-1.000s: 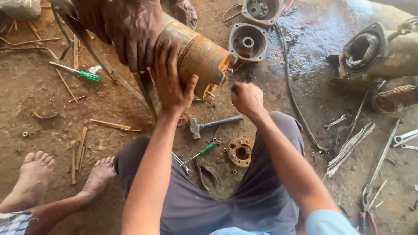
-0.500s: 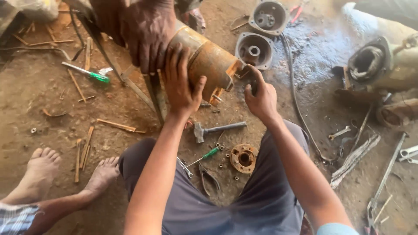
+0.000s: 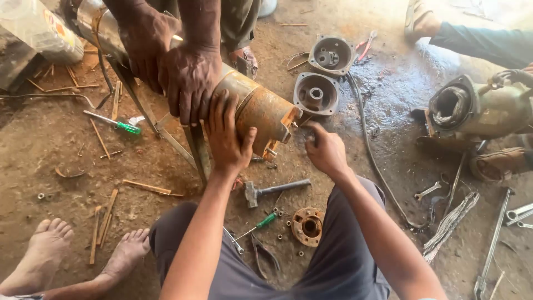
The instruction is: The person sits on the ground holding a rusty cylindrical pump housing and repeatedly strikes it with a hammer to loosen a stuck end cap, then pries at the cap by hand. They later hold the pump body while hammering a flange piece alongside other workers.
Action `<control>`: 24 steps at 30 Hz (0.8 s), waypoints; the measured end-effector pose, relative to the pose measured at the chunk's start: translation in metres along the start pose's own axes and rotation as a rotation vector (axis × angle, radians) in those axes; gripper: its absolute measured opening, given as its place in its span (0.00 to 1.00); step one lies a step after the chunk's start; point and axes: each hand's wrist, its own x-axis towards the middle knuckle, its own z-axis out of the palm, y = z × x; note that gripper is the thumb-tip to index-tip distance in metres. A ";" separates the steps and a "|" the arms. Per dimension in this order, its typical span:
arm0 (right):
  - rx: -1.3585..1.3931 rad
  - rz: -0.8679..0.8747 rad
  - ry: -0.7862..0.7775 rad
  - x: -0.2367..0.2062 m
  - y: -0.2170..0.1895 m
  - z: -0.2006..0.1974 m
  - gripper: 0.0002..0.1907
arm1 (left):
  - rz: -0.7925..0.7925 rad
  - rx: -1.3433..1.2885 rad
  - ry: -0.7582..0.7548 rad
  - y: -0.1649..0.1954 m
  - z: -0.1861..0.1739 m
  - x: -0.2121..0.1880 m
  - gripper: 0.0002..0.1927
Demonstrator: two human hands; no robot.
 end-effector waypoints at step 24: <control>0.097 0.019 -0.133 -0.006 -0.010 0.002 0.15 | 0.027 0.026 0.027 -0.006 0.004 -0.007 0.38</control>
